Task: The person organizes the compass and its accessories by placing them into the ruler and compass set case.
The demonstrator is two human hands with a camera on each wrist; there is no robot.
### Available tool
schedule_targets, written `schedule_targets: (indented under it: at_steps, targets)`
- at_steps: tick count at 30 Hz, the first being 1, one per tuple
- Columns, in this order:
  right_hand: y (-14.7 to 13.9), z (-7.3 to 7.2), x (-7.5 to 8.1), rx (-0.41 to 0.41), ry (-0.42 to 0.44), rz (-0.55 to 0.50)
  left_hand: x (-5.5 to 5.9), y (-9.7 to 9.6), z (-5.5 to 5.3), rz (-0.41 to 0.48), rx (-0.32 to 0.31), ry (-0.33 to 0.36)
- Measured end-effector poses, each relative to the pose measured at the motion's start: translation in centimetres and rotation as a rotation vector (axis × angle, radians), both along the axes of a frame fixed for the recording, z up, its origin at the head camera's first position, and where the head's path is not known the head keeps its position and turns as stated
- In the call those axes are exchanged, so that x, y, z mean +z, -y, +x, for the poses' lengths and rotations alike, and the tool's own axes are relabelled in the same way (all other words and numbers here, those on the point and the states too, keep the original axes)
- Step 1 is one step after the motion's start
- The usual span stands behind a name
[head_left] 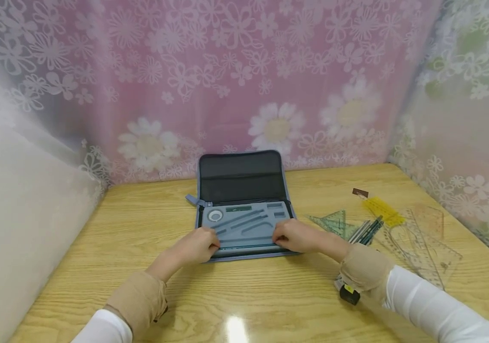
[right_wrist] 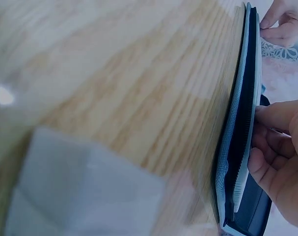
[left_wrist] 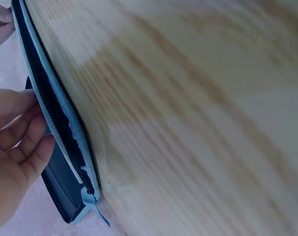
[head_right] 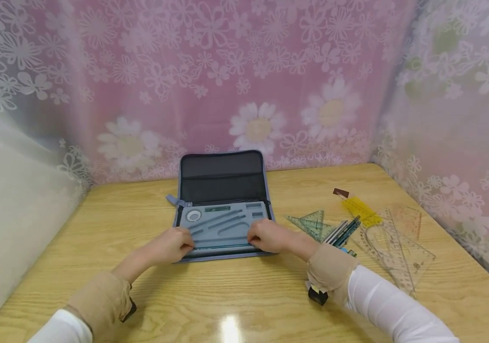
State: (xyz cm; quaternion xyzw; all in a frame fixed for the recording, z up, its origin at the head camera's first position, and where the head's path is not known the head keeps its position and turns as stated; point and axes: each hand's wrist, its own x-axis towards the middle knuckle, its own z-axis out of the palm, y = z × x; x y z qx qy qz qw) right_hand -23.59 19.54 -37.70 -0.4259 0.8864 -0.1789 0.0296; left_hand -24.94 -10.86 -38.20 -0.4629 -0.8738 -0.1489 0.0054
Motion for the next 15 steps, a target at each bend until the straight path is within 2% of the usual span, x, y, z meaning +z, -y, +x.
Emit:
schedule_targets:
  at_steps: [3, 9, 12, 15]
  targets:
    - [0.0, -0.1, -0.1, -0.006, -0.004, -0.008, 0.0, 0.1, -0.1, 0.024, -0.015, 0.013]
    - [-0.3, -0.3, 0.1, -0.003, -0.042, -0.009, 0.3, 0.0, -0.2, 0.042, -0.001, 0.037]
    - [-1.4, 0.0, 0.5, -0.029, -0.075, -0.031, 0.4, -0.1, -0.1, 0.035, 0.005, 0.062]
    - [-3.5, 0.1, 1.2, -0.058, -0.156, -0.05, 0.4, -0.2, 0.0, 0.025, 0.017, 0.086]
